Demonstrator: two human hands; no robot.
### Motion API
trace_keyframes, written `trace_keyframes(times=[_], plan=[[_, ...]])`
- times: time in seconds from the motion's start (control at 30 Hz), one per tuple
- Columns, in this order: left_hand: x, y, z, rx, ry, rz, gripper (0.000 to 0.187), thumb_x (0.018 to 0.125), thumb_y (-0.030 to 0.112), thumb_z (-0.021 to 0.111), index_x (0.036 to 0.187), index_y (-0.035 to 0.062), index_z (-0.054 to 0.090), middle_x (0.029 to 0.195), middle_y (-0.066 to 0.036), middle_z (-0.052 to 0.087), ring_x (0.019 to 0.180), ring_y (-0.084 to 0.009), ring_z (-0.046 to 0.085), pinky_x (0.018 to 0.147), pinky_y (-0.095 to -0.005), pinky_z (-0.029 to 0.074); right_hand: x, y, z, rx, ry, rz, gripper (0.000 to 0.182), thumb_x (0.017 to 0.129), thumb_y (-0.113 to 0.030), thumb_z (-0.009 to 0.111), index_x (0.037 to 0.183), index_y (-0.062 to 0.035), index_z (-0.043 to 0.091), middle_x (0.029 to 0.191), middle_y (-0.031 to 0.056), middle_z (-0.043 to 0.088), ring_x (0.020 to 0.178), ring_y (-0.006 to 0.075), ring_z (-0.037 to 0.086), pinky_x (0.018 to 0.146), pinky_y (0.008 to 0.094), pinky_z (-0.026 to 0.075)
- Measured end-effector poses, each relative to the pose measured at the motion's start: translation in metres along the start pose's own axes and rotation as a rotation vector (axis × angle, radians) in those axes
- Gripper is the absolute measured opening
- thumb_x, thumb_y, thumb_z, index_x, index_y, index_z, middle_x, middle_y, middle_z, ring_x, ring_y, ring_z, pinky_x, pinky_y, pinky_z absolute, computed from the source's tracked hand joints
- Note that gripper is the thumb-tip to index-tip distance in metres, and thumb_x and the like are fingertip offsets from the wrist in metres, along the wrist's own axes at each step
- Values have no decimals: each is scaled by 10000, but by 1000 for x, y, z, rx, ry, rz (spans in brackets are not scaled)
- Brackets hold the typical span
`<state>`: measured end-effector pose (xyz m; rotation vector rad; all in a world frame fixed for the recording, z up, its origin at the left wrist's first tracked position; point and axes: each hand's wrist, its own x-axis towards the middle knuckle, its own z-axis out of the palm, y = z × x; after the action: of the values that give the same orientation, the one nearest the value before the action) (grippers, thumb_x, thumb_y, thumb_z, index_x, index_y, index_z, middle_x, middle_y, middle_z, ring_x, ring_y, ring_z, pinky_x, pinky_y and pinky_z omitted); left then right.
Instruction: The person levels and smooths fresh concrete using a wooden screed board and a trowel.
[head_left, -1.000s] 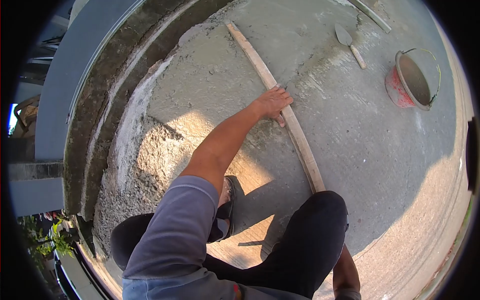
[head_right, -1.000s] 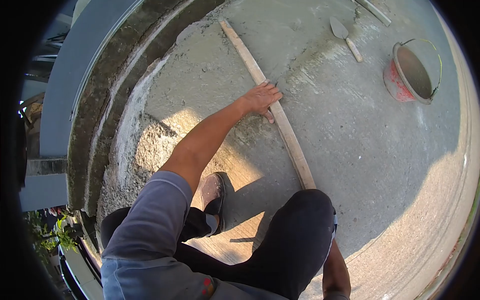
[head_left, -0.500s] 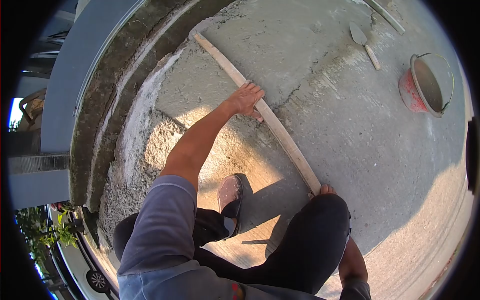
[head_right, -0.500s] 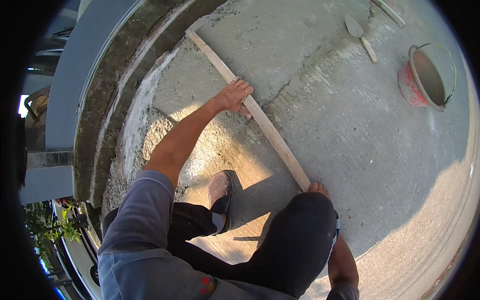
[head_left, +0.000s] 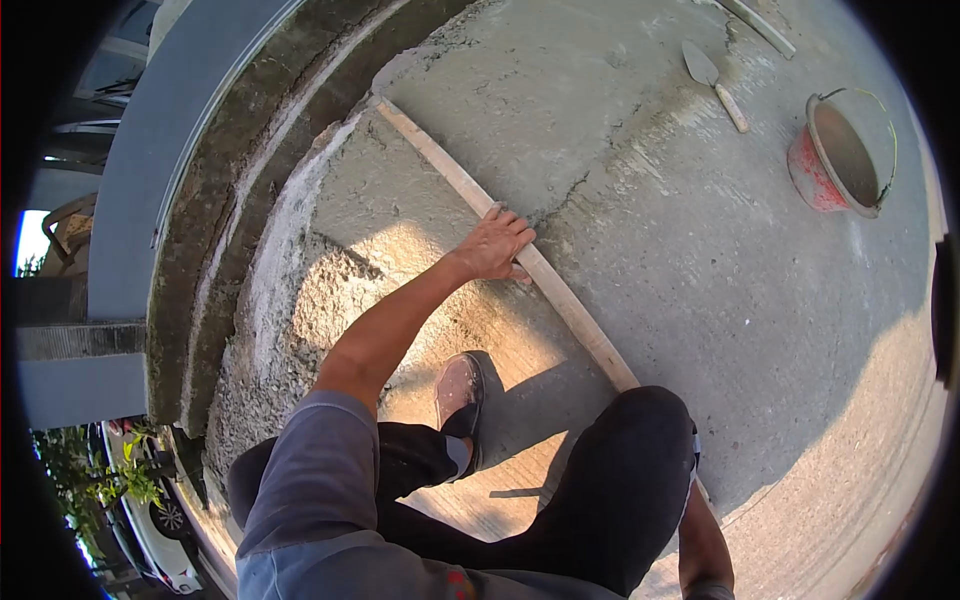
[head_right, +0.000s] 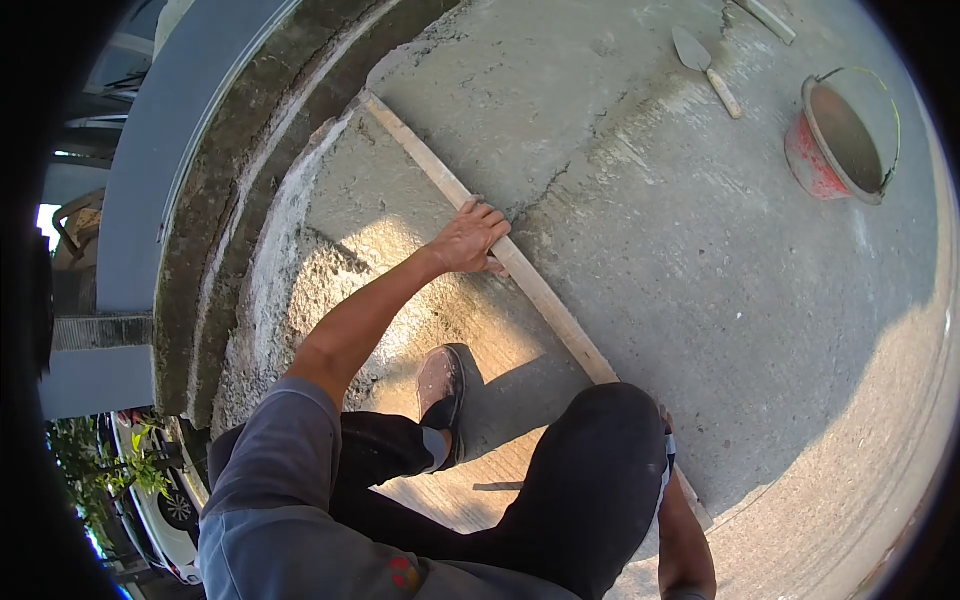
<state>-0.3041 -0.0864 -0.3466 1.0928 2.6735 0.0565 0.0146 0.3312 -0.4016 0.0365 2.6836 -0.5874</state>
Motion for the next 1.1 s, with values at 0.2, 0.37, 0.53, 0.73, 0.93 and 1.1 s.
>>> trace_keyframes(times=[0.2, 0.37, 0.53, 0.73, 0.93, 1.1], plan=[[74, 144, 20, -223, 58, 303, 603, 680, 466, 862, 1080, 77, 632, 1067, -76, 581, 1154, -276, 527, 1164, -521, 285, -138, 98, 9, 35, 96, 71, 487, 899, -431, 633, 1027, 18, 494, 982, 244, 541, 946, 458, 536, 842, 533, 439], [122, 229, 37, -293, 105, 458, 585, 704, 452, 849, 1094, 69, 639, 1083, -78, 593, 1147, -266, 531, 1160, -501, 291, -205, 145, 7, -44, 210, 191, 613, 913, -551, 583, 1059, 30, 455, 961, 278, 496, 915, 507, 499, 820, 577, 413], [145, 182, 32, -261, 128, 399, 657, 715, 485, 836, 1182, 71, 633, 1122, -78, 595, 1167, -267, 519, 1149, -485, 286, -132, 138, -23, -87, 285, 67, 535, 912, -467, 613, 1041, 28, 459, 963, 279, 502, 941, 511, 503, 847, 580, 414], [162, 66, -15, 73, -16, 97, 785, 716, 532, 825, 1328, 111, 570, 1247, -76, 581, 1277, -276, 484, 1188, -520, 237, 30, 76, -67, -49, 243, -68, 482, 815, -330, 783, 1010, 7, 499, 969, 229, 553, 910, 450, 553, 822, 522, 465], [155, 78, -16, 166, -102, 61, 818, 698, 535, 840, 1335, 107, 556, 1282, -80, 575, 1330, -291, 462, 1239, -558, 141, 36, 51, -63, -108, 331, 7, 513, 801, -378, 796, 1003, 6, 523, 971, 217, 565, 925, 422, 573, 836, 497, 472], [151, 55, -1, 33, 13, 48, 863, 657, 578, 841, 1306, 82, 562, 1281, -101, 571, 1329, -306, 460, 1241, -522, 171, 36, 64, -58, -161, 280, -14, 494, 824, -391, 774, 980, 4, 522, 956, 210, 563, 919, 414, 571, 823, 486, 472]])
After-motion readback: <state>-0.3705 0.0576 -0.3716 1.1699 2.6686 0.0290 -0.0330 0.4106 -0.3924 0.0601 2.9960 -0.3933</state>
